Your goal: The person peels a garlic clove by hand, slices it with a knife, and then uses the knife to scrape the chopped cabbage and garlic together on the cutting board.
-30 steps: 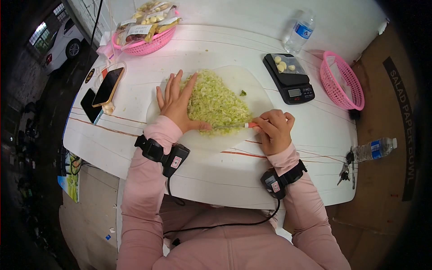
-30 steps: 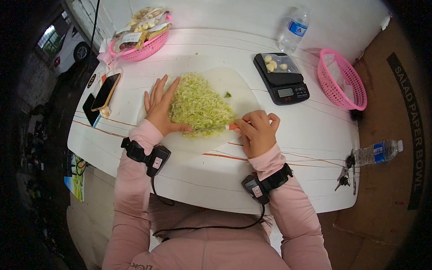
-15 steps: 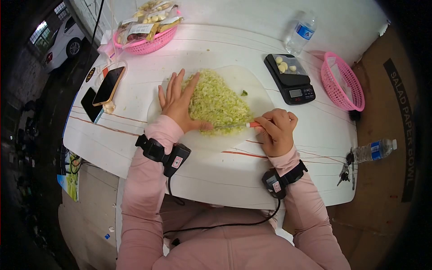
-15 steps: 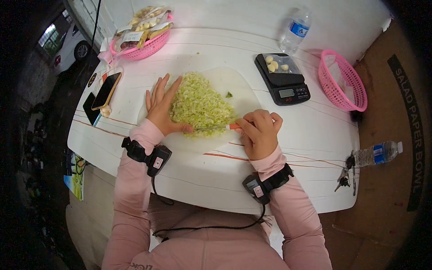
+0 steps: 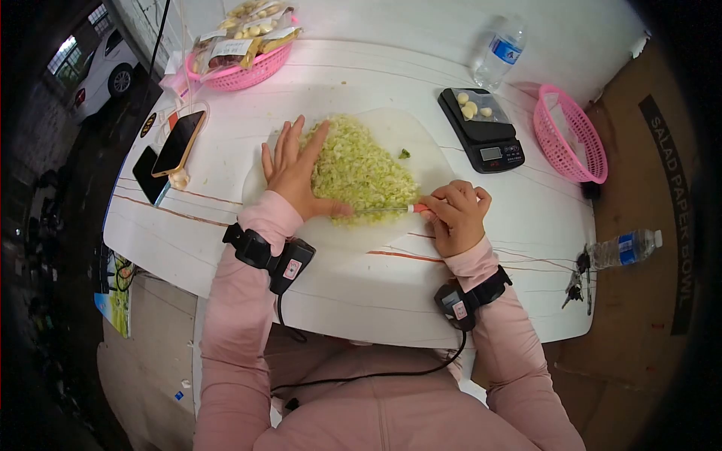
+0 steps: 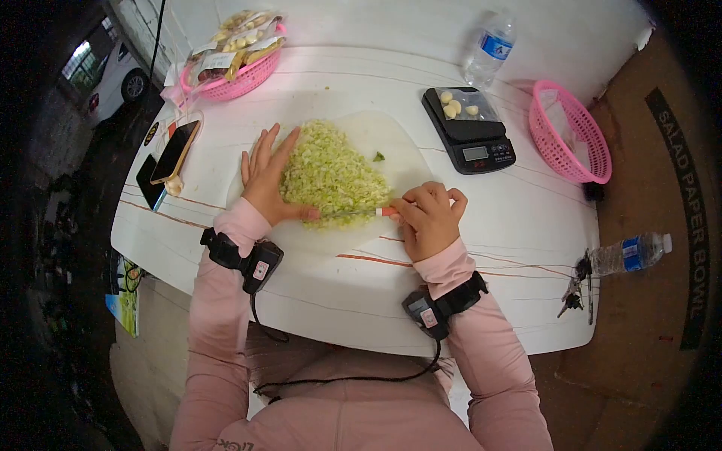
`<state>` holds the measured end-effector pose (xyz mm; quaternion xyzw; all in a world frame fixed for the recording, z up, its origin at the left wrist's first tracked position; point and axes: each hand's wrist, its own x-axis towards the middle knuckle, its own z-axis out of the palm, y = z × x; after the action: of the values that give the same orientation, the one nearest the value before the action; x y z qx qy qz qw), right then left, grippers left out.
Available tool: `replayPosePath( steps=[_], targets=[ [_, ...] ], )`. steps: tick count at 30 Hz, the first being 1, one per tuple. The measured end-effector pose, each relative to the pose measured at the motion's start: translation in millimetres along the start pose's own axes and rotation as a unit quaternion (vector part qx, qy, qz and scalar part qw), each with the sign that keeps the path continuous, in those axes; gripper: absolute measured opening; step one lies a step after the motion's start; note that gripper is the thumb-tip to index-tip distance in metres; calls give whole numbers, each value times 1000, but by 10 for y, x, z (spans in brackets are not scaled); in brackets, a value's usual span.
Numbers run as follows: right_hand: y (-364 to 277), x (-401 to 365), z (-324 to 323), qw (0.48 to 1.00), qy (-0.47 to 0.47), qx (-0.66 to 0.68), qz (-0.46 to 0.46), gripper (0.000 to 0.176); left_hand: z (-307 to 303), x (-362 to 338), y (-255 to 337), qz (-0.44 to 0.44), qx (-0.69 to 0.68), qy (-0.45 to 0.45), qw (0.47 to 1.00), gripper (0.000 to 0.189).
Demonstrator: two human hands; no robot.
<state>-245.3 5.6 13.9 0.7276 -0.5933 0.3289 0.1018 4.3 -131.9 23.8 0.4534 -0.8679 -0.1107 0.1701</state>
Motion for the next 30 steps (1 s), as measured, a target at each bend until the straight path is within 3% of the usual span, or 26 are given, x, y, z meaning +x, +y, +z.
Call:
replayPosePath(
  steps=[6, 9, 11, 15, 18, 23, 30],
  targets=[
    [0, -9, 17, 1000, -20, -14, 10, 24, 5, 5, -1, -1, -2, -3, 1000, 136],
    [-10, 9, 1, 999, 26, -11, -14, 24, 2, 16, -1, -6, -2, -1, 1000, 136],
    [39, -38, 67, 999, -35, -20, 19, 23, 12, 14, -7, -8, -5, 1, 1000, 136],
    [-10, 6, -13, 1000, 13, -7, -7, 23, -4, 14, 3, -4, -12, 1, 1000, 136],
    [9, -33, 38, 999, -40, -14, 18, 23, 0, -6, -8, 2, -12, 10, 1000, 134],
    [-88, 42, -102, 999, 35, -7, -25, 22, -60, -6, 23, 35, -12, 7, 999, 134],
    [-66, 31, -115, 999, 43, 17, -21, 24, -122, 6, 12, 88, -38, 40, 995, 136]
  ],
)
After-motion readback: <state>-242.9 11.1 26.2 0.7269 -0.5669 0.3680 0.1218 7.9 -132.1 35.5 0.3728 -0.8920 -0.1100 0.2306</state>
